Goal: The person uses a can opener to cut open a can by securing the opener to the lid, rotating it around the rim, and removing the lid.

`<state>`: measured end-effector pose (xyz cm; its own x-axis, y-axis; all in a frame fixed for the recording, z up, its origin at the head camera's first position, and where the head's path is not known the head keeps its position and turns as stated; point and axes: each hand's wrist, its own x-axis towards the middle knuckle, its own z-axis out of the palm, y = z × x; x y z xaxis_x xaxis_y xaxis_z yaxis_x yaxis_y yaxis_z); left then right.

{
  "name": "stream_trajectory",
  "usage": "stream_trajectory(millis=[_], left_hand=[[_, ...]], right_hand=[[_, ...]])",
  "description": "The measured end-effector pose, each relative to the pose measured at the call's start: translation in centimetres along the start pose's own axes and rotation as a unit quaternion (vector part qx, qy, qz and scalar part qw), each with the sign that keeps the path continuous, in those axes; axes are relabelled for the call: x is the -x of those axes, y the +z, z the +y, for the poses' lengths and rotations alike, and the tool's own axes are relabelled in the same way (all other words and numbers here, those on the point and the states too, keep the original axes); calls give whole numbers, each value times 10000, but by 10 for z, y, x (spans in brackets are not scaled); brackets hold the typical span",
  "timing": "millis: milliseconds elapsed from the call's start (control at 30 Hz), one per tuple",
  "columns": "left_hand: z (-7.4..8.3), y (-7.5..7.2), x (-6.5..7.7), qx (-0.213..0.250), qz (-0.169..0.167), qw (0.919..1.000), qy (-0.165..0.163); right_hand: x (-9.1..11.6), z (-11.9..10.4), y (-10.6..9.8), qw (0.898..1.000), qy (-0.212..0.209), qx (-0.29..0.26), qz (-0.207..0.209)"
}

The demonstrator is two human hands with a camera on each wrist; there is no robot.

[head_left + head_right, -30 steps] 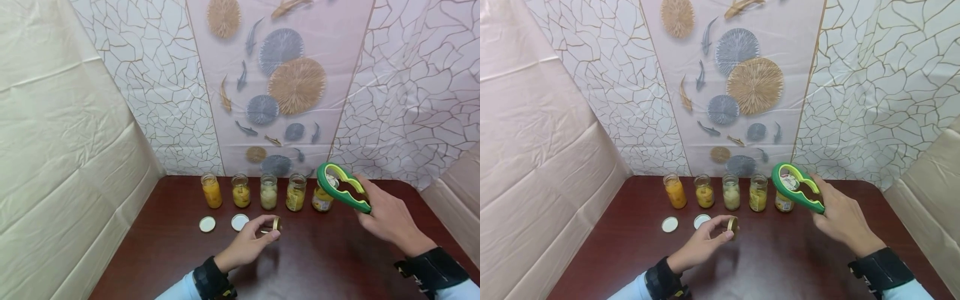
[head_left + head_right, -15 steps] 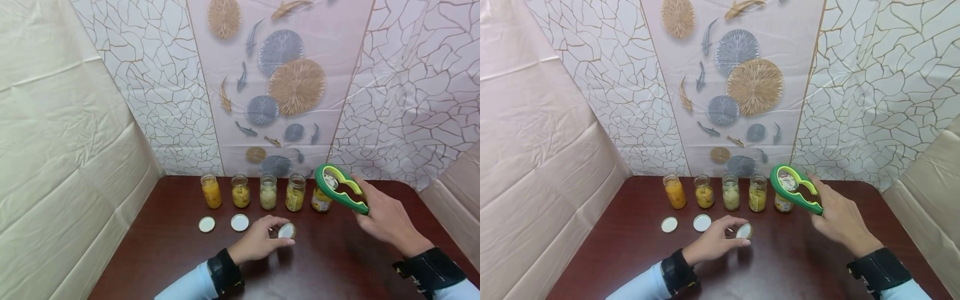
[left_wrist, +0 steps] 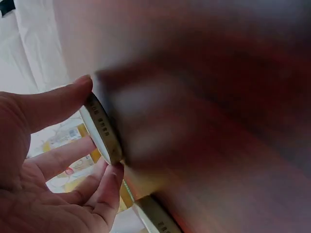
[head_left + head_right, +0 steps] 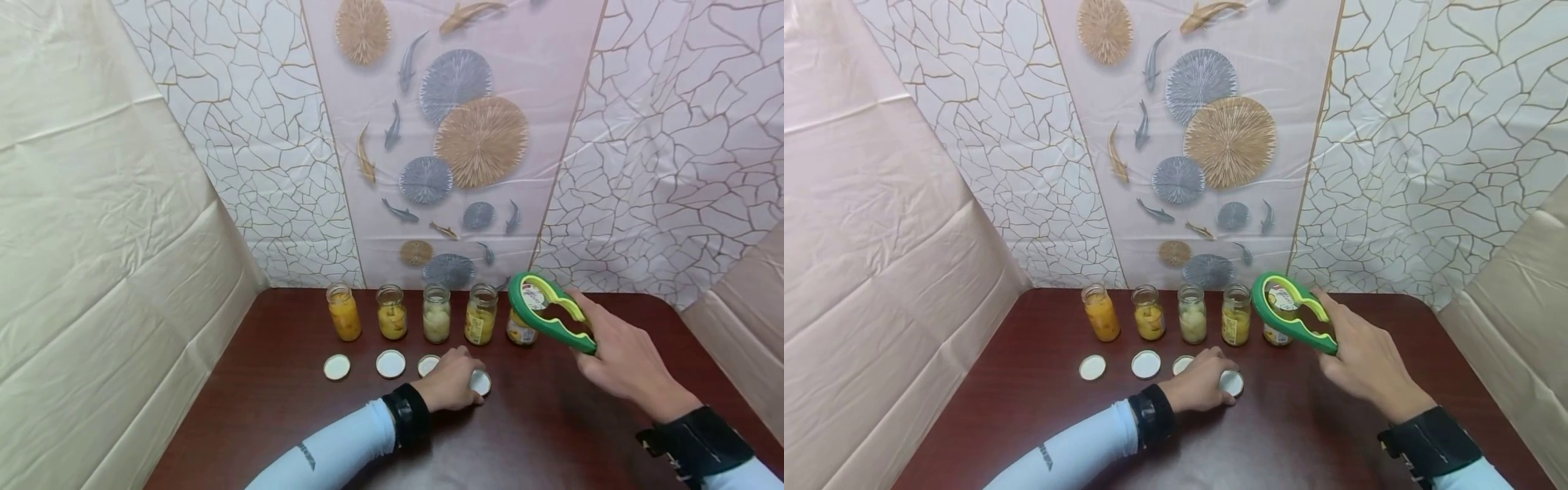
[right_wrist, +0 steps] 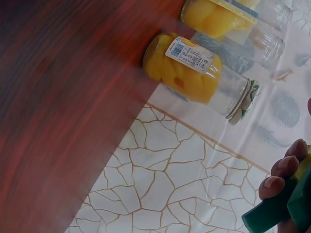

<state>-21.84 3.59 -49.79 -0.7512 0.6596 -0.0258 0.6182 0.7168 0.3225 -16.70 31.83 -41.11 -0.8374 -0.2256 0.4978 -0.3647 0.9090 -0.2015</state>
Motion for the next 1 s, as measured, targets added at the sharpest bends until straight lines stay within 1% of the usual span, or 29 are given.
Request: stream_trajectory(millis=[167, 300, 367, 500, 733, 800, 900, 1000], left_hand=[[-5, 3, -11, 89, 26, 9995, -314], [-7, 5, -16, 103, 6, 9991, -416], [-6, 5, -16, 99, -29, 9990, -444], [-5, 5, -16, 84, 7, 9988, -474], [-4, 7, -14, 42, 49, 9992, -401], [-4, 5, -13, 168, 1, 9990, -410], [-3, -1, -10, 501, -100, 9977, -449], [-5, -7, -2, 836, -146, 9954, -437]], right_hand=[[2, -2, 2, 10000, 13, -9, -40], [4, -4, 4, 10000, -3, -35, -67], [4, -4, 4, 10000, -21, -45, -61], [3, -5, 3, 10000, -45, -33, -59], [3, -5, 4, 10000, 0, -52, -83], [3, -5, 4, 9999, -7, -63, -91], [3, -4, 3, 10000, 8, -33, -93], [3, -1, 0, 9999, 49, 13, -129]])
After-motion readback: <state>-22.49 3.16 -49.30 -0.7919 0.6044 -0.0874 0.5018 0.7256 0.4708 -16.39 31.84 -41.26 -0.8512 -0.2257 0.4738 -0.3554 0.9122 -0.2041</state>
